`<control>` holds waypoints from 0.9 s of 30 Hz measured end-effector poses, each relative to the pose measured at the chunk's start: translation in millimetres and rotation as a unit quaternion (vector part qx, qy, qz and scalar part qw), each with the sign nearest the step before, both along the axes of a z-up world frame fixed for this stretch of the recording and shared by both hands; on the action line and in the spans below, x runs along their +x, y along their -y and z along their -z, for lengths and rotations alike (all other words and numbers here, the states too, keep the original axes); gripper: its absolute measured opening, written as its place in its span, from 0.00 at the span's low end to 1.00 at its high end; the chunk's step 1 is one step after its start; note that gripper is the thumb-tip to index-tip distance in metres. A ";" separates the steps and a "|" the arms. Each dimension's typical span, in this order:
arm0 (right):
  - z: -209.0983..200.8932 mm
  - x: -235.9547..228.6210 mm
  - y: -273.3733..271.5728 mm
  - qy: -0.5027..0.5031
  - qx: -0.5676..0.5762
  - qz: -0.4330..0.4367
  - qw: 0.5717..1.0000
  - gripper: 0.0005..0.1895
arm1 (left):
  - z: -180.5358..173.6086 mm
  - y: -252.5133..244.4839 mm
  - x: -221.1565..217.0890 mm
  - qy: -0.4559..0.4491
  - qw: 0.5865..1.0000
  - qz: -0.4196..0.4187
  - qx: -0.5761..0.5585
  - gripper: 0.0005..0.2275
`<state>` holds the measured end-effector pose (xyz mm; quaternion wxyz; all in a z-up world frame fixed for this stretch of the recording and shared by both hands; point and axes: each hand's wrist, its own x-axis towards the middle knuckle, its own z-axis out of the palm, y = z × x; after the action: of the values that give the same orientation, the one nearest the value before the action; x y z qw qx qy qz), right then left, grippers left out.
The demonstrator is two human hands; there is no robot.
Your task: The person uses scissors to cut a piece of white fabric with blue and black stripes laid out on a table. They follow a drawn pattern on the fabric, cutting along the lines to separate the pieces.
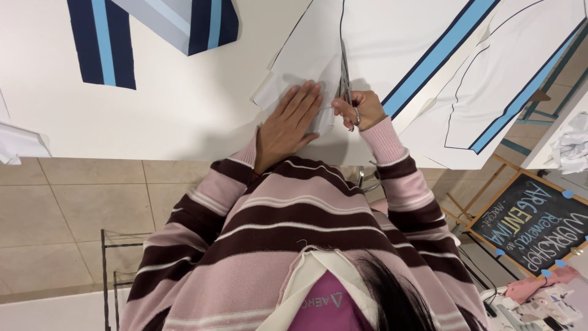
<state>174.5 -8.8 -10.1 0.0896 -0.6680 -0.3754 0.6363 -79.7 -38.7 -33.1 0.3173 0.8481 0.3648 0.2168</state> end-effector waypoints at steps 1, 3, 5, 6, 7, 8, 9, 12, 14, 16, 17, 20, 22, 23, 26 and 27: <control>-1.4 -0.7 1.0 0.000 0.000 0.001 1.000 0.19 | 0.4 0.9 0.4 0.000 1.000 0.001 0.000 0.40; -4.0 -2.6 1.6 0.003 0.018 -0.004 1.000 0.18 | 1.3 1.5 1.0 -0.003 1.000 0.001 0.001 0.40; -4.0 -2.5 1.1 0.007 0.020 -0.008 1.000 0.18 | 0.0 0.9 0.6 -0.005 1.000 0.001 0.001 0.39; -4.3 -2.5 1.7 0.012 0.022 -0.013 1.000 0.18 | -0.9 1.2 0.5 -0.007 1.000 0.001 0.000 0.39; -5.3 -2.2 0.8 0.011 0.024 -0.012 1.000 0.18 | -1.3 0.4 0.4 -0.007 1.000 0.001 0.001 0.39; -6.4 -1.9 -0.1 -0.002 0.020 -0.016 1.000 0.19 | -1.8 -0.4 0.4 -0.009 1.000 0.001 0.002 0.39; -7.8 -1.4 -0.5 -0.015 0.017 -0.020 1.000 0.19 | -2.6 -0.8 0.5 -0.011 1.000 0.001 0.003 0.39; -7.1 -5.3 -11.2 -0.067 0.018 -0.004 0.998 0.18 | -1.8 0.9 0.7 -0.009 1.000 0.002 0.004 0.39; 2.7 -2.4 -17.3 -0.059 0.005 0.005 0.998 0.18 | -2.6 -0.4 0.6 -0.011 1.000 0.002 0.007 0.38; 10.3 -0.7 -21.4 -0.051 -0.010 0.014 0.999 0.19 | -3.5 0.1 0.3 -0.013 1.000 0.001 0.009 0.38; 13.0 -0.1 -23.8 -0.041 -0.006 0.006 0.999 0.19 | -3.9 -0.2 0.5 -0.015 1.000 0.001 0.010 0.38; 10.1 -2.6 -27.5 -0.013 0.005 -0.015 1.000 0.21 | -4.3 -1.1 0.8 -0.017 1.000 0.002 0.008 0.37; 6.9 -4.1 -26.3 0.005 0.011 -0.027 1.000 0.22 | -4.2 -0.6 0.8 -0.016 1.000 0.003 0.004 0.37; 6.9 -4.1 -25.9 0.009 0.012 -0.023 1.000 0.22 | -3.8 -0.7 0.7 -0.015 1.000 0.003 0.004 0.36; 8.3 -4.4 -22.4 0.005 0.015 -0.010 1.000 0.22 | -4.2 -0.1 0.6 -0.011 1.000 0.003 0.004 0.36; 9.3 -4.7 -21.9 -0.002 0.018 -0.003 1.000 0.22 | -4.5 -0.5 0.5 -0.010 1.000 0.002 0.004 0.36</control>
<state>169.8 13.0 -19.4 0.1002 -0.6640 -0.3889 0.6307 -79.2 -38.2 -28.6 0.3105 0.8524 0.3649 0.2094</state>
